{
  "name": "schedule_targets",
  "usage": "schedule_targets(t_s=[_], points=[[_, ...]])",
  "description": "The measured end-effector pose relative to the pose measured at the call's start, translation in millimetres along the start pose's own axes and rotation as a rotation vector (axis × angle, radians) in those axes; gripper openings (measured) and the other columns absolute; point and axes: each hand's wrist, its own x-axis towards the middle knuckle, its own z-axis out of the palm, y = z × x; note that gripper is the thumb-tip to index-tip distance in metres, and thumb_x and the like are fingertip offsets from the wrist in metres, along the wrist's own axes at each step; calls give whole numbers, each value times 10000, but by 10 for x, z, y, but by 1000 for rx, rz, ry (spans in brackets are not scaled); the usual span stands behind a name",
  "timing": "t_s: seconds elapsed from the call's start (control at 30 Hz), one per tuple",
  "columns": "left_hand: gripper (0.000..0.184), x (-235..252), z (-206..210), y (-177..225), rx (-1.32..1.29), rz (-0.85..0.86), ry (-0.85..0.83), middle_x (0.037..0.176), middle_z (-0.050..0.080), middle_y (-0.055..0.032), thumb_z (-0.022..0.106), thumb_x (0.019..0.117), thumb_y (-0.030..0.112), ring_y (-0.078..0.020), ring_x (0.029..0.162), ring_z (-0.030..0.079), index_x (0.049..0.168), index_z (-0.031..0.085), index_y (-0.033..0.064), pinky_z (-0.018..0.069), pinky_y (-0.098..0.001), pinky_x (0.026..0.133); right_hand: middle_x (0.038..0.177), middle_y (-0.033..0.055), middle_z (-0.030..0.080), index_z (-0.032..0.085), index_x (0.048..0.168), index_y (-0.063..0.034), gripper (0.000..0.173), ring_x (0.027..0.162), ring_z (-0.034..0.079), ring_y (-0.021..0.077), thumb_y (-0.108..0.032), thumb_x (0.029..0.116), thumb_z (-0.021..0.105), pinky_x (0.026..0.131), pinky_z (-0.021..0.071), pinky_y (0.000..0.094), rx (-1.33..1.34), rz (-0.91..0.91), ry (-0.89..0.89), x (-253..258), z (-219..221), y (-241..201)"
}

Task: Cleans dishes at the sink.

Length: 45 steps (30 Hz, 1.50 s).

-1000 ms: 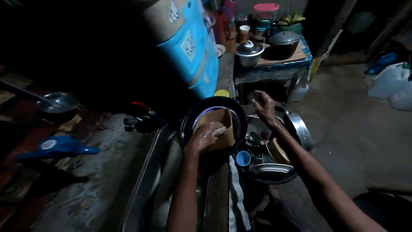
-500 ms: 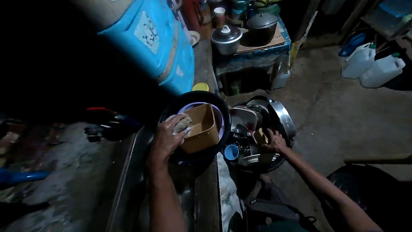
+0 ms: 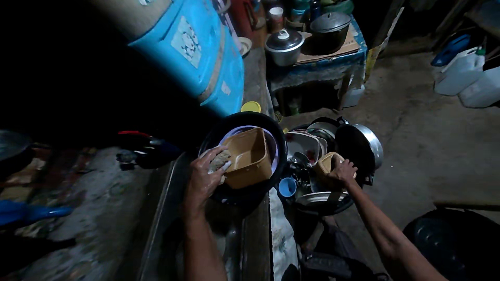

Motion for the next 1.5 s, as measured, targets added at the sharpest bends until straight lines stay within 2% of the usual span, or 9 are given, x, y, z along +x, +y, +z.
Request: schedule_targets(t_s=[0.27, 0.67, 0.83, 0.97, 1.03, 1.17, 1.33, 1.43, 1.5], points=[[392, 6, 126, -108, 1, -88, -58, 1221, 691, -231, 760, 877, 74, -379, 1132, 669, 1249, 679, -19, 499, -570, 1004, 1631, 336, 161, 225, 1634, -246, 1280, 1445, 265, 567, -667, 609, 865, 1102, 262, 737, -35, -20, -8, 50, 120, 43], [377, 57, 163, -106, 8, -64, -56, 1211, 694, -226, 763, 871, 65, -365, 1127, 670, 1232, 687, -14, 504, -560, 995, 1561, 379, 273, 284, 1613, -210, 1185, 1407, 323, 575, -603, 661, 869, 1074, 315, 719, -19, -25, 75, -68, -287, 24], [377, 49, 155, -64, -27, -95, -41, 1224, 687, -236, 762, 876, 58, -377, 1143, 662, 1233, 684, -31, 491, -567, 1011, 1512, 338, 400, 389, 1574, -223, 942, 1373, 391, 551, -504, 789, 828, 1046, 347, 723, 383, -16, 90, -188, -809, 103], [380, 33, 164, -142, -106, -88, 24, 1219, 691, -222, 739, 900, 119, -327, 1140, 668, 1245, 675, -27, 502, -527, 1016, 1227, 154, 640, 407, 1482, -9, 673, 1045, 661, 200, -333, 919, 583, 908, 568, 384, 1122, -379, 13, -399, -1082, 124], [406, 25, 146, -164, -200, -70, 81, 1194, 699, -188, 725, 896, 174, -225, 1081, 682, 1241, 664, -32, 539, -423, 974, 978, 4, 703, 535, 1264, -36, 457, 871, 694, 74, -339, 923, 527, 796, 602, 286, 1438, -495, 48, -734, -1296, -86], [430, 43, 1, -64, -426, 8, 219, 1176, 692, -76, 728, 862, 157, -56, 1001, 679, 1237, 631, -29, 585, -252, 874, 843, -26, 744, 688, 999, -186, 293, 769, 716, 63, -446, 865, 680, 696, 625, 289, 1838, -753, -109, -1074, -1616, -630], [683, 13, -468, 462, -493, 220, 29, 1309, 668, 80, 858, 778, 353, -6, 1138, 642, 1373, 594, 147, 545, -206, 976, 992, 7, 735, 685, 1142, -247, 466, 887, 722, 154, -586, 826, 729, 729, 625, 403, 2052, -816, -724, -1582, -1675, -1730], [794, -9, -661, 703, -212, 253, -49, 1356, 648, -37, 830, 775, 444, -56, 1195, 624, 1429, 567, 78, 513, -263, 1030, 1081, 14, 708, 628, 1217, -266, 555, 987, 694, 187, -693, 864, 601, 797, 597, 452, 2080, -625, -878, -1839, -1538, -2293], [587, 7, -723, 747, -45, 227, -35, 1260, 698, -112, 800, 812, 275, -186, 1112, 687, 1335, 650, 53, 550, -409, 973, 1139, 51, 694, 604, 1269, -250, 638, 1055, 677, 241, -748, 881, 512, 849, 574, 519, 2094, -432, -898, -1943, -1437, -2534]])
